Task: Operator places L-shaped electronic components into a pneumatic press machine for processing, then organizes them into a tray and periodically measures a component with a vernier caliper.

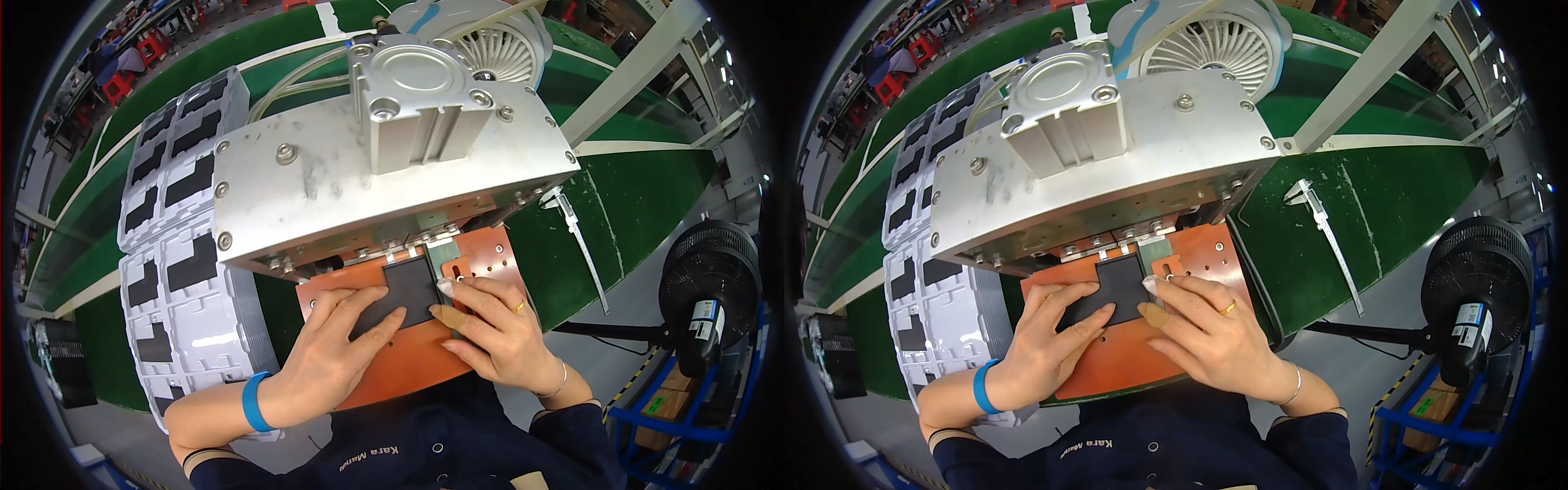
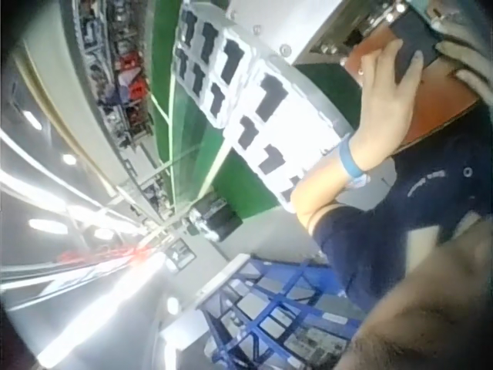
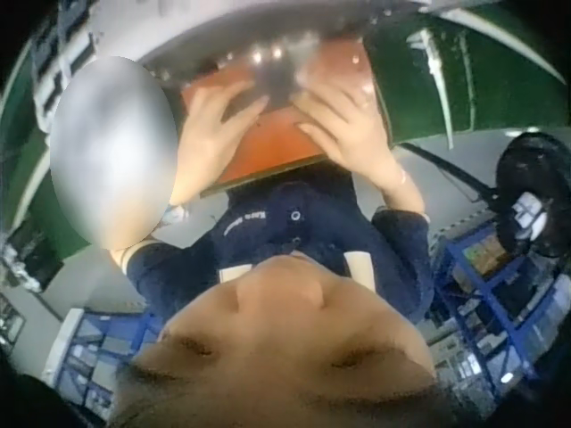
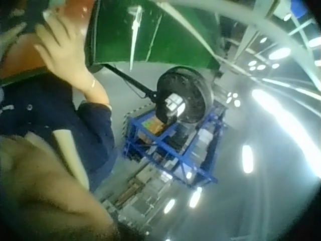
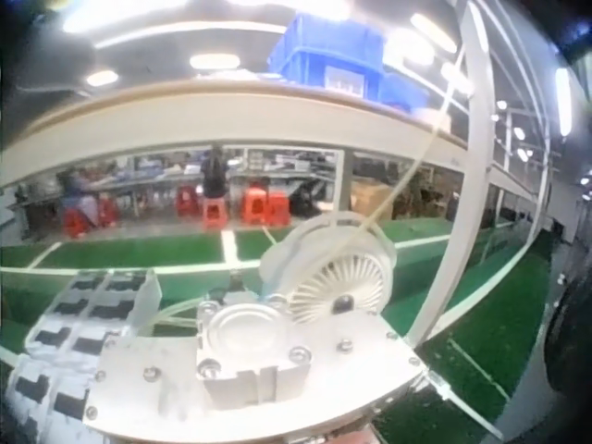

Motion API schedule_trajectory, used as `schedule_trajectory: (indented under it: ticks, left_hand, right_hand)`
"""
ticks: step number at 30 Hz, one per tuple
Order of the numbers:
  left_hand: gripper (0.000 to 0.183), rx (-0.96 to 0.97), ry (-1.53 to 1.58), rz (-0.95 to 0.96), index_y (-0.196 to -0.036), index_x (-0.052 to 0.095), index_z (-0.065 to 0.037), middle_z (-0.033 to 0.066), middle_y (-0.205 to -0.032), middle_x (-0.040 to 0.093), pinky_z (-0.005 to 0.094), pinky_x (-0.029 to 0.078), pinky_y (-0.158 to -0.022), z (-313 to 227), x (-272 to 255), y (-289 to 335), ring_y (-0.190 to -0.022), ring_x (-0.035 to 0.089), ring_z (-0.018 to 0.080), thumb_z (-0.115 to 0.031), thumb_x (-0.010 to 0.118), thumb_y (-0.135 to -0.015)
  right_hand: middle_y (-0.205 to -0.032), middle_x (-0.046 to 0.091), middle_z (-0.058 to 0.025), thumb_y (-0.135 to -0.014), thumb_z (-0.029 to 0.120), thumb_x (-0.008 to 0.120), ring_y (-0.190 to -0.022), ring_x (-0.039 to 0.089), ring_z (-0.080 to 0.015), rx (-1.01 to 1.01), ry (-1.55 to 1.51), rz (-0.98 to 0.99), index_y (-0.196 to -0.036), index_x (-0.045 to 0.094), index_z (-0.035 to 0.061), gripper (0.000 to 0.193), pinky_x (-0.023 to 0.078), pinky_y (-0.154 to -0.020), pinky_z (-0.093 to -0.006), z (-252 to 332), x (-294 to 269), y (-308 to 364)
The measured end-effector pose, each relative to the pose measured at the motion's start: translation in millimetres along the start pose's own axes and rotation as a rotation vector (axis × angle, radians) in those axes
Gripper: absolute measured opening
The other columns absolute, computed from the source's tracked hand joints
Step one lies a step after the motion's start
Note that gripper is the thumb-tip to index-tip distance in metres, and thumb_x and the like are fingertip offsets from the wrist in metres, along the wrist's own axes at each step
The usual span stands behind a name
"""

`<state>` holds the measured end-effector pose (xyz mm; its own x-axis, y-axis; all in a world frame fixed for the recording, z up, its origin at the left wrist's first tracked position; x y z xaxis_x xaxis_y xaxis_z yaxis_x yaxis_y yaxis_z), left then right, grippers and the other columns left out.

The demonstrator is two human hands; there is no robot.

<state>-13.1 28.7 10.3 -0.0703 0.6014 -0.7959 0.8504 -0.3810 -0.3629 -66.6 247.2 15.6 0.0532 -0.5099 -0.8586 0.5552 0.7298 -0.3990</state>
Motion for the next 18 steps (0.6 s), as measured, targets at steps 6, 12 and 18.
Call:
schedule_trajectory:
  ticks: [6, 12, 18]
  left_hand:
    - [0.045, -0.010, -0.043, -0.001, -0.116, 0.073, -0.001, 0.0210, -0.126, 0.060, 0.0383, 0.050, -0.092, 4.5, -3.4, -9.1, -0.104, 0.056, 0.0332, 0.000, 0.070, -0.071]
    - [0.044, -0.027, -0.031, 0.022, -0.114, 0.074, -0.002, 0.0204, -0.125, 0.061, 0.0385, 0.050, -0.093, 4.8, -5.3, -10.6, -0.105, 0.057, 0.0322, -0.001, 0.072, -0.071]
    - [0.045, -0.057, -0.009, 0.040, -0.116, 0.075, -0.005, 0.0193, -0.124, 0.062, 0.0391, 0.049, -0.095, 6.9, -4.4, -10.4, -0.108, 0.056, 0.0314, -0.002, 0.075, -0.071]
  right_hand:
    - [-0.136, 0.061, -0.0039, -0.079, 0.026, 0.079, -0.119, 0.054, -0.0236, 0.013, -0.010, 0.082, -0.117, 0.071, 0.0113, 0.042, 0.049, -0.091, -0.0346, -1.5, 0.5, -1.7]
    - [-0.140, 0.059, -0.0020, -0.082, 0.031, 0.076, -0.125, 0.051, -0.0239, -0.009, 0.020, 0.152, -0.118, 0.071, 0.0101, 0.042, 0.047, -0.096, -0.0388, -1.3, 1.3, -0.4]
    - [-0.142, 0.058, 0.0006, -0.084, 0.036, 0.076, -0.128, 0.050, -0.0214, 0.010, 0.040, 0.210, -0.117, 0.072, 0.0114, 0.041, 0.039, -0.106, -0.0427, 0.1, 4.9, 2.2]
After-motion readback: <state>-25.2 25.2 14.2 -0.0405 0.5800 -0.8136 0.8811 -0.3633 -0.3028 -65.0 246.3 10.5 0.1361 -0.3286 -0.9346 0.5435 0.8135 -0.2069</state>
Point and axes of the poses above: each hand's wrist, its own y-axis away from the middle knuckle, its own x-axis out of the palm, z = x × y, the point moved 3 cm from there along -y, towards the middle knuckle
